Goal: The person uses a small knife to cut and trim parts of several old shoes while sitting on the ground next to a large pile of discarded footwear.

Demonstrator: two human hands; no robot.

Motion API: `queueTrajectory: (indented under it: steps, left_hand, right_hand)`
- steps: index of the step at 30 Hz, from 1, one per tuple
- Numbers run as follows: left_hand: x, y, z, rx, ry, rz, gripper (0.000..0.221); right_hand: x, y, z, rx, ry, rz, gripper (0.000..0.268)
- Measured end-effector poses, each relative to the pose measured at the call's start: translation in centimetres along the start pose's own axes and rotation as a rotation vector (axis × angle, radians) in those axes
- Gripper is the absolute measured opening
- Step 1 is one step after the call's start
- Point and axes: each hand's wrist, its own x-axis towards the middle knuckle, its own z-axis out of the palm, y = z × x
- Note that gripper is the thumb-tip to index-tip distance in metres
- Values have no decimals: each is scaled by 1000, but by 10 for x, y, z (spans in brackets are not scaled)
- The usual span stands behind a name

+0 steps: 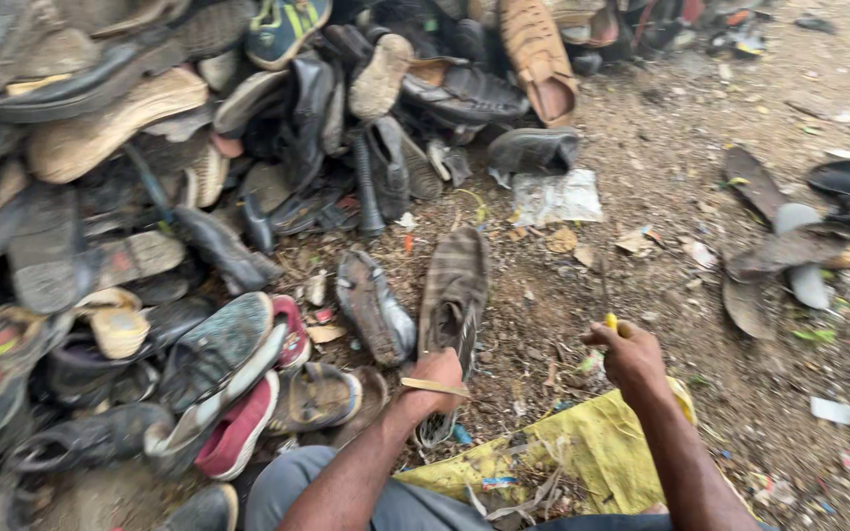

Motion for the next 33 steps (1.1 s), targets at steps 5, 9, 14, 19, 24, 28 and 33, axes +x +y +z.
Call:
queueTrajectory:
  steps: [5,9,14,19,24,28,33]
  left_hand:
    - [-11,-54,6,-153,-59,262,36]
    - [-71,-130,-58,-165,-114,334,27]
    - [-227,-240,-255,774,10,77,20]
    - [-257,-283,-313,767,459,-647,36]
    - [-153,-311,-282,413,933,-623,60]
    - [-9,-192,-109,-359,690,-346,80]
    - [57,-104,-33,-531,567,-502,91]
  right_hand:
    - [-12,-6,13,-98,-67,-47,29]
    - [-26,-17,21,-225,-50,-79,32]
    - [-23,-15,24,-156,-50,-23,30]
    - [-24,-9,30,-231,-47,-31,30]
    - [-21,-5,40,-294,-51,-37,32]
    - [-9,12,44,-319,-79,-72,24]
    - [9,28,37,-373,-78,-154,24]
